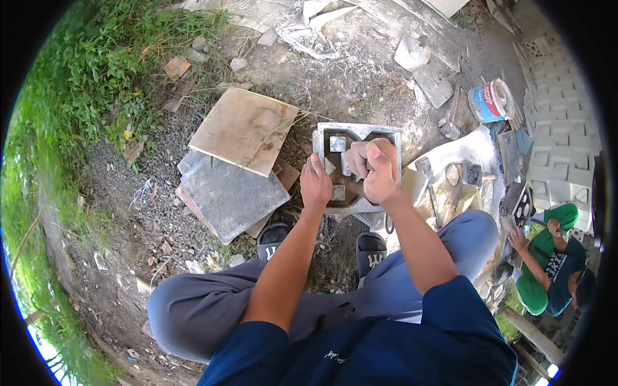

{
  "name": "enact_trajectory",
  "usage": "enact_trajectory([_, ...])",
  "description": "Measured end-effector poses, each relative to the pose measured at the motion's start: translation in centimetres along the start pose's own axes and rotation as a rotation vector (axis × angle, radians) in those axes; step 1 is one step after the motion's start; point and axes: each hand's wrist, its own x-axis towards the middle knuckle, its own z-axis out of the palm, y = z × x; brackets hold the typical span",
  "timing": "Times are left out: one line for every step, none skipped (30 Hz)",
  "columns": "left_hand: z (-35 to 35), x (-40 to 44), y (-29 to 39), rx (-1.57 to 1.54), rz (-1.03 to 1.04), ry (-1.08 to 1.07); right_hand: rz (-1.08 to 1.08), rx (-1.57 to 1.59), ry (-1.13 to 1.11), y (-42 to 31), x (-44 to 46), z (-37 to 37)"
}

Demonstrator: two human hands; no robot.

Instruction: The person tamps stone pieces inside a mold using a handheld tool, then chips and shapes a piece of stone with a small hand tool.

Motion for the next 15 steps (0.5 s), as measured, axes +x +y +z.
enact_trajectory([0.5, -0.3, 0.2, -0.011, 0.014, -0.002, 0.036, 0.03, 0.062, 0.8, -0.1, -0.3])
enact_trajectory([1.0, -0.5, 0.4, -0.021, 0.03, -0.003, 0.07, 0.06, 0.124, 1.3, -0.3, -1.0])
enact_trajectory([-1.0, 1.4, 0.3, 0.017, 0.068, 0.033, 0.021, 0.104, 0.123, 1.7, 1.4, 0.4])
enact_trajectory([-0.6, 1.4, 0.2, 0.0, 0.061, 0.022, 0.041, 0.112, 0.148, 1.2, 1.5, 0.2])
enact_trajectory([-0.9, 2.0, -0.1, 0.001, 0.064, 0.015, 0.051, 0.138, 0.179, 0.9, 1.9, 0.3])
enact_trajectory([-0.6, 0.9, -0.1, -0.001, 0.037, 0.0, 0.058, 0.128, 0.109, -0.4, 0.6, 0.1])
enact_trajectory([0.0, -0.4, -0.3, 0.024, 0.018, -0.006, 0.1, 0.125, 0.113, -1.1, -0.3, -0.1])
enact_trajectory([0.5, -0.6, -0.3, 0.044, 0.028, 0.0, 0.071, 0.127, 0.112, -1.2, -0.3, -0.4])
enact_trajectory([0.6, -0.4, -0.4, 0.04, 0.031, 0.003, 0.027, 0.134, 0.108, -1.1, 0.1, -0.6])
enact_trajectory([0.7, -0.5, -0.4, 0.029, 0.041, 0.014, 0.049, 0.134, 0.145, 0.3, -0.2, -0.9])
enact_trajectory([0.8, -0.4, -0.3, 0.018, 0.059, 0.026, 0.046, 0.129, 0.139, 1.1, -0.6, -1.5])
enact_trajectory([0.8, -0.4, 0.0, 0.019, 0.037, 0.035, 0.064, 0.172, 0.186, 0.9, -0.3, -1.6])
enact_trajectory([0.9, -0.4, 0.0, 0.019, 0.044, 0.037, 0.086, 0.22, 0.238, 0.8, -0.2, -1.6])
enact_trajectory([0.6, -0.1, -0.2, 0.024, 0.054, 0.049, 0.045, 0.193, 0.204, 0.9, -0.1, -1.5])
enact_trajectory([0.2, 0.0, -0.2, 0.028, 0.055, 0.059, 0.042, 0.202, 0.213, 0.4, 0.2, -1.2])
